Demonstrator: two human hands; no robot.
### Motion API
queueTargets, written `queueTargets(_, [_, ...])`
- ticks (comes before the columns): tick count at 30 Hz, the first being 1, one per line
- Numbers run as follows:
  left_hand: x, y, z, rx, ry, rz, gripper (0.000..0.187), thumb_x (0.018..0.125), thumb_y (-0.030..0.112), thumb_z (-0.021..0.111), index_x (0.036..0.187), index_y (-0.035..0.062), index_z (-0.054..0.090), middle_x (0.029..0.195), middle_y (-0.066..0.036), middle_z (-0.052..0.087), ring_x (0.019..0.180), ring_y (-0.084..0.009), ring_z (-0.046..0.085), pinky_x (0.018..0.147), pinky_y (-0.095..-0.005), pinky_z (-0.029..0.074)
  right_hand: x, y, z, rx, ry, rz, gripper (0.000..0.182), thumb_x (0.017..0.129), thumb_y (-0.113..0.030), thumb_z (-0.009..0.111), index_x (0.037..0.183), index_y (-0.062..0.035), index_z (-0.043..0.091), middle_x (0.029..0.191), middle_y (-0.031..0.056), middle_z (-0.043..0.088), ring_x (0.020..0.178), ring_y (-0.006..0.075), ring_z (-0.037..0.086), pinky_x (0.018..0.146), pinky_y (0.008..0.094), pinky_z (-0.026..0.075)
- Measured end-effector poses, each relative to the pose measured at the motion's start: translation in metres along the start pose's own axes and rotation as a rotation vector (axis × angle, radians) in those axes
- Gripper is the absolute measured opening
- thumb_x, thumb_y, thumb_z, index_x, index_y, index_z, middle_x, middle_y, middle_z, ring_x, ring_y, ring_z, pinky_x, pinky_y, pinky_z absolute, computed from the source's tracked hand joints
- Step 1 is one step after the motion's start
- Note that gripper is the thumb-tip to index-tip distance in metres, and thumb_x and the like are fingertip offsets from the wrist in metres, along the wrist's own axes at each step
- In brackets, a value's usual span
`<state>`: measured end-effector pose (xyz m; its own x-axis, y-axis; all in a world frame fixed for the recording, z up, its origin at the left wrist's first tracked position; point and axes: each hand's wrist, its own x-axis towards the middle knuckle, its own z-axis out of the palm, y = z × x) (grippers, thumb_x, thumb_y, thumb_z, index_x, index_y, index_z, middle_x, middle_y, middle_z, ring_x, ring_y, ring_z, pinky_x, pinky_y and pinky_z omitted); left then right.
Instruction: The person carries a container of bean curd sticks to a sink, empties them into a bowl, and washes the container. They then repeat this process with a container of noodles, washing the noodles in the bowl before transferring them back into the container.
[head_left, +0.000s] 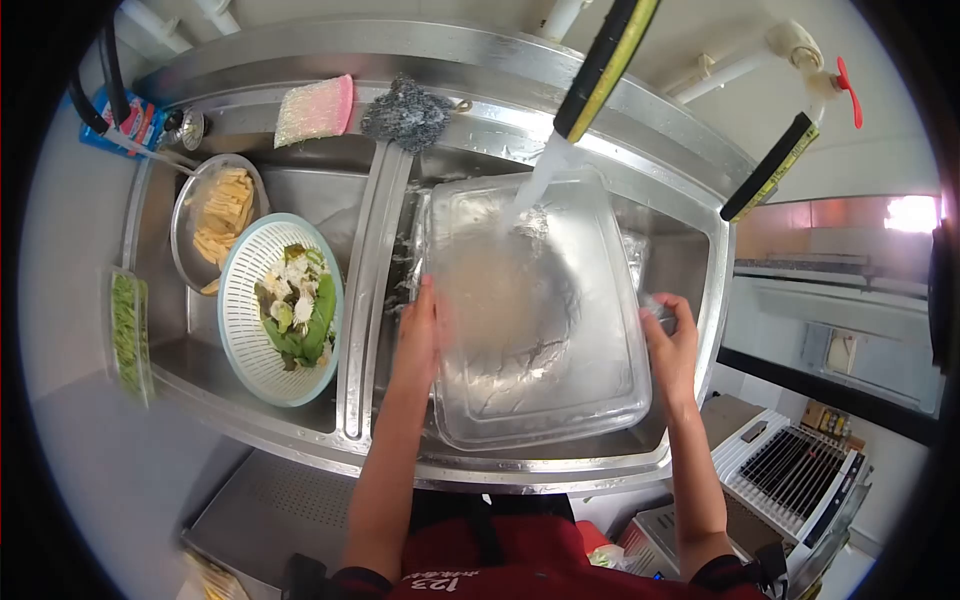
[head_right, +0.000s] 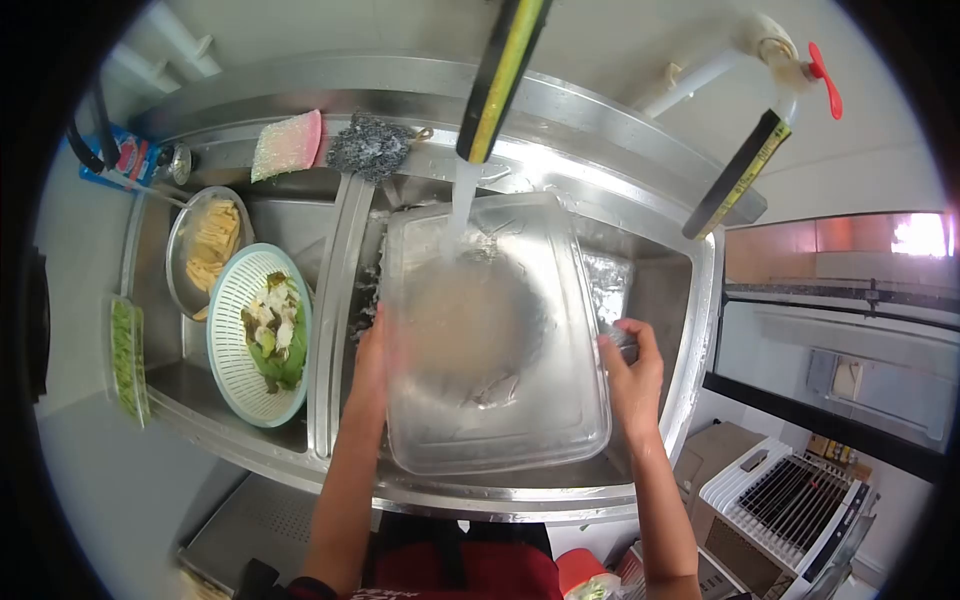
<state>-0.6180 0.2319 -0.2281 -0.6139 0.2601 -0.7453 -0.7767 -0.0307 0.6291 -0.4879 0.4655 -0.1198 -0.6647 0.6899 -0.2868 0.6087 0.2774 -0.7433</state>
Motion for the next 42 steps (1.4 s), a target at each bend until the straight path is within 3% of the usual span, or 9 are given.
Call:
queueTargets(3, [-0.004,0.000,0.010,0.055,0.059,0.052,0.047,0.082,0.050,0.038,0.061,0.0077,0.044,0.054,0.001,0.041,0.046,-0.0073,0.037,0.041,-0.0237,0.027,0.007,-0.020,0.010,-0.046,0.138,-0.003,0.033,0.074,-0.013,0.058,0.103,-0.0005,0.049,0.085,0.0083,0.056,0.074,0.0115,0.050,0.069,0.0215,0.038])
queueTargets(9, [0.003,0.005,0.047,-0.048,0.144,0.137,0.046,0.085,0.045,0.032,0.058,0.0097,0.043,0.047,0.002,0.037,0.041,-0.0068,0.036,0.037,-0.0231,0.027,0.004,-0.051,0.104,-0.692,-0.266,-0.973,0.049,0.073,-0.021,0.056,0.117,-0.0063,0.040,0.122,0.0119,0.038,0.111,0.0297,0.036,0.090,0.0454,0.029])
queueTargets(12, [0.007,0.008,0.052,-0.163,0.177,0.126,0.046,0.086,0.044,0.032,0.057,0.0102,0.042,0.047,0.002,0.037,0.040,-0.0073,0.038,0.036,-0.0218,0.030,0.034,-0.070,0.130,-0.642,-0.218,-0.947,0.050,0.078,-0.029,0.045,0.122,-0.0095,0.034,0.127,0.0095,0.032,0.118,0.0318,0.026,0.097,0.0449,0.016])
queueTargets(19, [-0.003,-0.005,0.050,-0.224,0.180,0.037,0.042,0.086,0.042,0.032,0.060,0.0112,0.040,0.048,0.002,0.038,0.038,-0.0068,0.037,0.033,-0.0212,0.028,0.095,-0.068,0.123,-0.858,0.123,-0.733,0.049,0.079,-0.032,0.041,0.121,-0.0060,0.036,0.124,0.0214,0.032,0.118,0.0304,0.027,0.095,0.0496,0.020])
queueTargets(23, [-0.012,0.004,0.063,-0.245,0.299,0.026,0.041,0.086,0.044,0.033,0.063,0.0106,0.044,0.048,0.002,0.039,0.038,-0.0075,0.036,0.033,-0.0213,0.027,0.057,-0.084,0.152,-0.633,-0.194,-0.923,0.047,0.080,-0.030,0.040,0.120,-0.0057,0.037,0.126,0.0137,0.033,0.120,0.0280,0.025,0.097,0.0459,0.017])
queueTargets(27, [-0.008,-0.004,0.059,-0.323,0.263,0.033,0.045,0.085,0.045,0.033,0.060,0.0092,0.042,0.048,0.002,0.039,0.038,-0.0087,0.038,0.032,-0.0217,0.027,0.137,-0.071,0.138,-0.843,0.062,-0.933,0.045,0.081,-0.033,0.037,0.120,-0.0113,0.039,0.128,0.0079,0.033,0.118,0.0265,0.028,0.097,0.0437,0.016])
queueTargets(31, [-0.007,-0.002,0.063,-0.273,0.301,-0.055,0.041,0.085,0.043,0.034,0.067,0.0097,0.047,0.050,0.004,0.037,0.040,-0.0062,0.037,0.034,-0.0207,0.028,0.104,-0.078,0.152,-0.881,0.153,-0.886,0.044,0.080,-0.033,0.037,0.121,-0.0154,0.038,0.129,0.0076,0.030,0.118,0.0290,0.028,0.097,0.0438,0.016])
queueTargets(39, [0.010,-0.027,0.057,-0.309,0.377,0.126,0.047,0.084,0.050,0.032,0.067,0.0092,0.048,0.053,0.003,0.042,0.046,-0.0071,0.042,0.039,-0.0227,0.033,-0.026,0.006,0.101,-0.851,-0.330,-0.768,0.049,0.077,-0.029,0.048,0.123,-0.0193,0.036,0.131,0.0069,0.026,0.121,0.0308,0.020,0.091,0.0565,0.017])
queueTargets(42, [-0.009,-0.009,0.055,-0.189,0.222,-0.037,0.048,0.082,0.052,0.034,0.061,0.0099,0.042,0.050,0.002,0.040,0.044,-0.0089,0.043,0.038,-0.0226,0.034,-0.011,0.048,0.077,-0.772,-0.016,-0.638,0.045,0.076,-0.024,0.049,0.120,-0.0156,0.040,0.131,0.0087,0.026,0.121,0.0314,0.021,0.092,0.0520,0.019])
